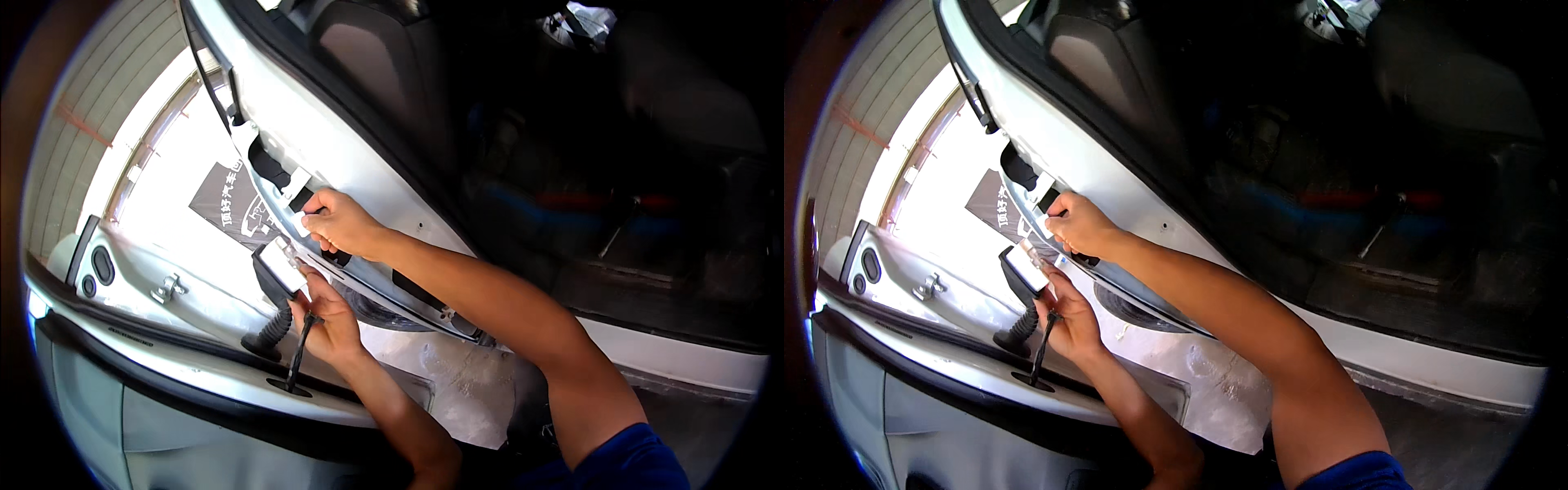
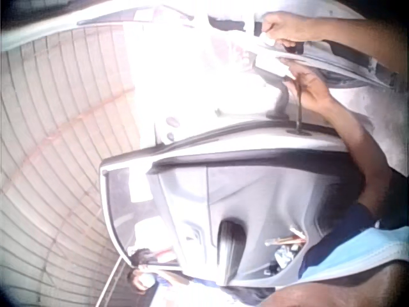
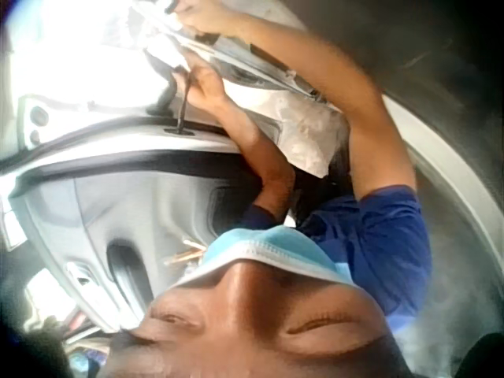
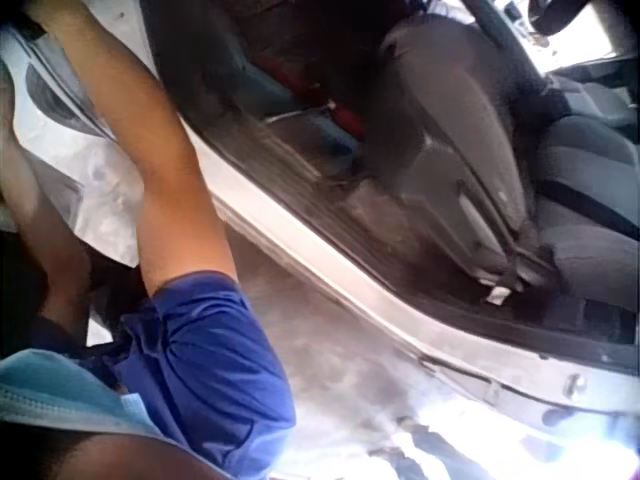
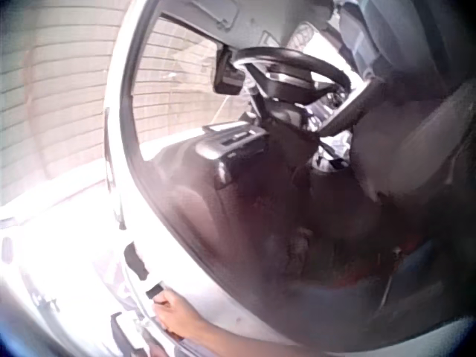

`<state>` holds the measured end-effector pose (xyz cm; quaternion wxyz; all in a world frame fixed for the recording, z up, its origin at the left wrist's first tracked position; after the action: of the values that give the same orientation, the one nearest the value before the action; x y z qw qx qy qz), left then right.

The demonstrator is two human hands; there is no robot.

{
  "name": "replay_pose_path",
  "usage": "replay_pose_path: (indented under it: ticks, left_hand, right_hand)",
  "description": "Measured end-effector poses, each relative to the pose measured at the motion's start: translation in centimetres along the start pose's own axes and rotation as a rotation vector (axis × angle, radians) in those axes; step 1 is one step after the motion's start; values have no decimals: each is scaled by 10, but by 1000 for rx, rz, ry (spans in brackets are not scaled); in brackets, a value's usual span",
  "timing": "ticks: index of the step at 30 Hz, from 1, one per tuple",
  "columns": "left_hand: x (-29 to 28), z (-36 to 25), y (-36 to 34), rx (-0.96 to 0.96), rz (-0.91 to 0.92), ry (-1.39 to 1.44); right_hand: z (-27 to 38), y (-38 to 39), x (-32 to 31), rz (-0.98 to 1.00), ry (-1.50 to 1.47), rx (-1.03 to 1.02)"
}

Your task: The person unplugs a wiring harness connector from the car door frame, manipulates the rubber protective boot, and then reconnects the harness to the internal components of the door frame.

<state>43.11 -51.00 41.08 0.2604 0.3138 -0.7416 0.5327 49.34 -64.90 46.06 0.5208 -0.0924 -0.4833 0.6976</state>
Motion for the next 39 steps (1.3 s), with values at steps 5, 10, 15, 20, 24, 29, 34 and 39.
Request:
replay_pose_path:
  ticks: [5,10,15,20,24,29,34,39]
  left_hand:
    - [3,8,-4,-2,-7,94]
    - [-5,2,-7,63,-47,-70]
    - [-9,2,-10,4,-9,-79]
    - [-10,-3,-12,59,-42,-178]
    - [-11,-3,-13,21,34,-191]
    - [-12,-6,-14,10,5,-175]
    - [-8,-1,-12,7,9,-191]
    - [-9,-1,-11,-12,4,-193]
  right_hand:
    - [-5,-2,-5,9,-82,-52]
    - [-4,-3,-4,18,-57,-69]
    - [5,-1,-7,9,-32,-41]
    - [-3,-12,-5,-68,161,-23]
    - [2,-22,3,-136,308,43]
    - [5,-9,12,-197,364,-31]
    - [20,-3,16,-168,426,3]
    - [26,4,16,-142,280,67]
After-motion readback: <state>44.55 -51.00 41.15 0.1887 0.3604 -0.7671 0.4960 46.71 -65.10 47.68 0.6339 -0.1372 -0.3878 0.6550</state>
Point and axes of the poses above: each hand's wrist, its own y-axis away from the middle knuckle, its own x-axis out of the palm, z = x × y, the point moved 4 cm from there along -y, towards the middle knuckle, and after that the axes turned 10 degrees about -x, right-handed, at the moved point
